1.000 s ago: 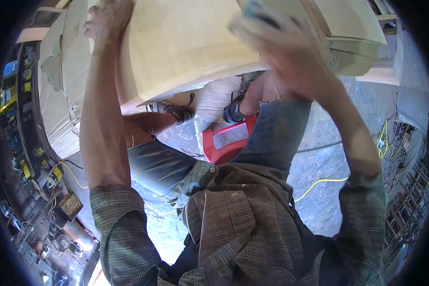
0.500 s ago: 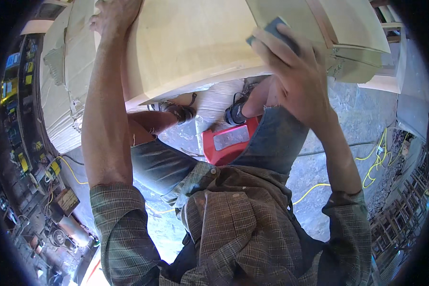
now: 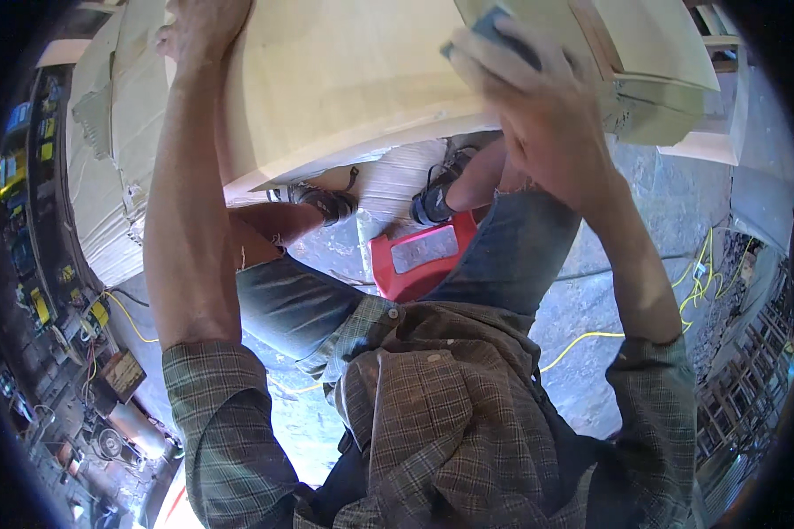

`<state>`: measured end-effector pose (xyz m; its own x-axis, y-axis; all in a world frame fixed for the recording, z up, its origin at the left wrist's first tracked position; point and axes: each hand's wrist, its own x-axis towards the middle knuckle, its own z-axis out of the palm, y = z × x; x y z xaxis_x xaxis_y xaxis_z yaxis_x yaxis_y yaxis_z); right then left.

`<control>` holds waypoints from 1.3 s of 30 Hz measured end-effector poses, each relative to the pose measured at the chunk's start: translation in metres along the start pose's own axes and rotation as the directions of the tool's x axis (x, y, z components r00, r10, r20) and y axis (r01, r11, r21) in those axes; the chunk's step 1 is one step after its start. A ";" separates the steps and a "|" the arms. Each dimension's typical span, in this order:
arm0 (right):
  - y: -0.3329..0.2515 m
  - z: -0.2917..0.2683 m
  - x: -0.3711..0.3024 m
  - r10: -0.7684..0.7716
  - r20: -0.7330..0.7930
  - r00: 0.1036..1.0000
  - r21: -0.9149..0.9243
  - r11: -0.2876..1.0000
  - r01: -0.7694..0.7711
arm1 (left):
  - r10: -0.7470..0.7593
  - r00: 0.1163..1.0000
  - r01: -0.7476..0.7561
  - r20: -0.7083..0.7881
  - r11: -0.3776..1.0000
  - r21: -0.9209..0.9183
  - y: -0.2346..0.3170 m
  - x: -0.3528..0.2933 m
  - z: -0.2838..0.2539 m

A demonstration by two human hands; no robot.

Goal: The person sands a light-colored wooden board with a sanding block while seated on a small red stool. They work on the flat surface and edges, then flip the board to sand the other side.

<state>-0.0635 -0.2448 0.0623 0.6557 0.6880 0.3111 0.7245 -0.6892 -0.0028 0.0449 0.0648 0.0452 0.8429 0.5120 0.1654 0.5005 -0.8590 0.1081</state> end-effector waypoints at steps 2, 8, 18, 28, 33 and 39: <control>-0.003 -0.003 -0.014 -0.053 -0.033 0.998 -0.019 0.998 0.053 | -0.028 1.000 0.028 -0.009 0.999 -0.017 0.007 -0.005 0.001; -0.006 0.002 0.018 -0.029 -0.054 0.998 0.004 1.000 0.029 | 0.165 0.986 -0.168 0.033 0.979 0.114 -0.026 0.022 0.013; -0.006 -0.021 0.037 -0.177 0.099 0.979 -0.066 0.981 0.184 | -0.041 0.999 0.041 0.018 0.999 -0.013 -0.004 0.004 0.003; -0.004 -0.002 0.035 -0.112 0.001 0.994 0.168 0.980 0.110 | -0.017 0.998 0.017 0.054 1.000 -0.001 -0.002 -0.006 -0.009; -0.036 -0.025 -0.034 -0.128 0.224 0.966 0.223 0.972 0.077 | -0.032 0.999 0.032 -0.001 0.998 -0.047 0.009 -0.003 -0.005; -0.049 -0.023 -0.065 -0.024 0.156 0.987 0.350 0.936 -0.033 | -0.051 0.998 0.052 0.022 0.998 -0.047 0.009 -0.007 -0.010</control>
<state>-0.1469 -0.2608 0.0641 0.6635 0.7311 0.1589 0.7311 -0.5883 -0.3455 0.0412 0.0539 0.0547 0.8207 0.5544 0.1379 0.5334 -0.8301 0.1626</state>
